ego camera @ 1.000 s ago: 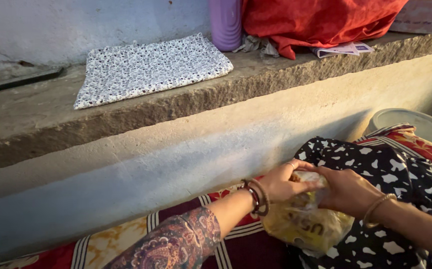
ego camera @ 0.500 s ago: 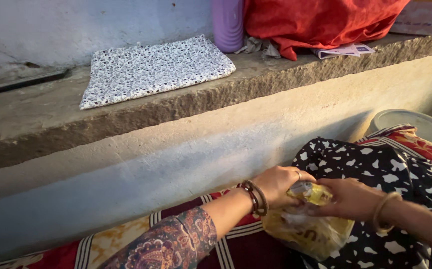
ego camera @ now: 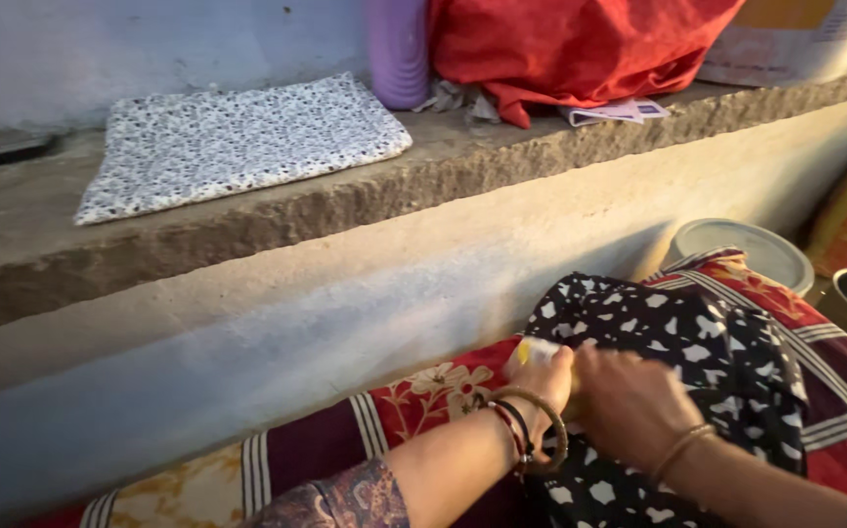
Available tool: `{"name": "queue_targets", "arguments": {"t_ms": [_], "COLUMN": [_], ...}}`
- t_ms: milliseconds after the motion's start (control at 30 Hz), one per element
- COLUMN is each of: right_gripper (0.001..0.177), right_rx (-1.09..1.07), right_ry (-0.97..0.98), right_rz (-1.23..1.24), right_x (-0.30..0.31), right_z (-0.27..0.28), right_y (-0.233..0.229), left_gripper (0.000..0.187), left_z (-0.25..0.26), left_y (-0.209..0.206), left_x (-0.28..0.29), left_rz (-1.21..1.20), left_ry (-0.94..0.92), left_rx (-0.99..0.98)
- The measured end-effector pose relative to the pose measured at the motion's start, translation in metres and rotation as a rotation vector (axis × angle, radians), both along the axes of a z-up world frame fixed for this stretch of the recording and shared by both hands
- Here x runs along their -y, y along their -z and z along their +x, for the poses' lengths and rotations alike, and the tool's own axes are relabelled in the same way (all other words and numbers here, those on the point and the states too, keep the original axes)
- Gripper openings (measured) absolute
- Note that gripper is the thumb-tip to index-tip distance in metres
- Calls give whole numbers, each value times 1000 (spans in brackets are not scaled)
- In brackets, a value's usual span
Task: The person unzips a black patterned backpack lying on a bed, removes a purple water bottle and places it on a stone ledge, takes out a folded cloth pouch, refolds it and sets it on the ledge, then opens the main compartment and removes notebooks and a packaged food item, placing them on the ledge.
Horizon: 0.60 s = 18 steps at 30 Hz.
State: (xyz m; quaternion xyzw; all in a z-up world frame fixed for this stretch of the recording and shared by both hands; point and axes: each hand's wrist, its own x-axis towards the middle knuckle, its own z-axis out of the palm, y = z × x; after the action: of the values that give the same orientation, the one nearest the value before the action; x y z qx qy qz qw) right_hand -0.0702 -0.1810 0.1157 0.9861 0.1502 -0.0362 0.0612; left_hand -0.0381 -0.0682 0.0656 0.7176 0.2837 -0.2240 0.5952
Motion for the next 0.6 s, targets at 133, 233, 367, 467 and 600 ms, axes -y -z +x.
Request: {"name": "queue_targets", "arguments": {"t_ms": [133, 233, 367, 467, 600], "right_gripper": [74, 86, 93, 93, 94], "right_rx": [-156, -518, -523, -269, -235], "right_ry": [-113, -58, 223, 323, 507], "right_rz": [153, 318, 567, 473, 755], "right_x": [1, 13, 36, 55, 75], "right_z": [-4, 16, 49, 65, 79], "right_y": [24, 30, 48, 68, 72], "left_gripper": [58, 45, 50, 56, 66], "left_z": [23, 46, 50, 40, 28], "left_y": [86, 159, 193, 155, 84], "left_x": [14, 11, -1, -27, -75], "left_rz": [-544, -922, -958, -435, -429], "left_ry": [-169, -286, -297, -185, 144], "left_rx": [-168, -228, -149, 28, 218]}}
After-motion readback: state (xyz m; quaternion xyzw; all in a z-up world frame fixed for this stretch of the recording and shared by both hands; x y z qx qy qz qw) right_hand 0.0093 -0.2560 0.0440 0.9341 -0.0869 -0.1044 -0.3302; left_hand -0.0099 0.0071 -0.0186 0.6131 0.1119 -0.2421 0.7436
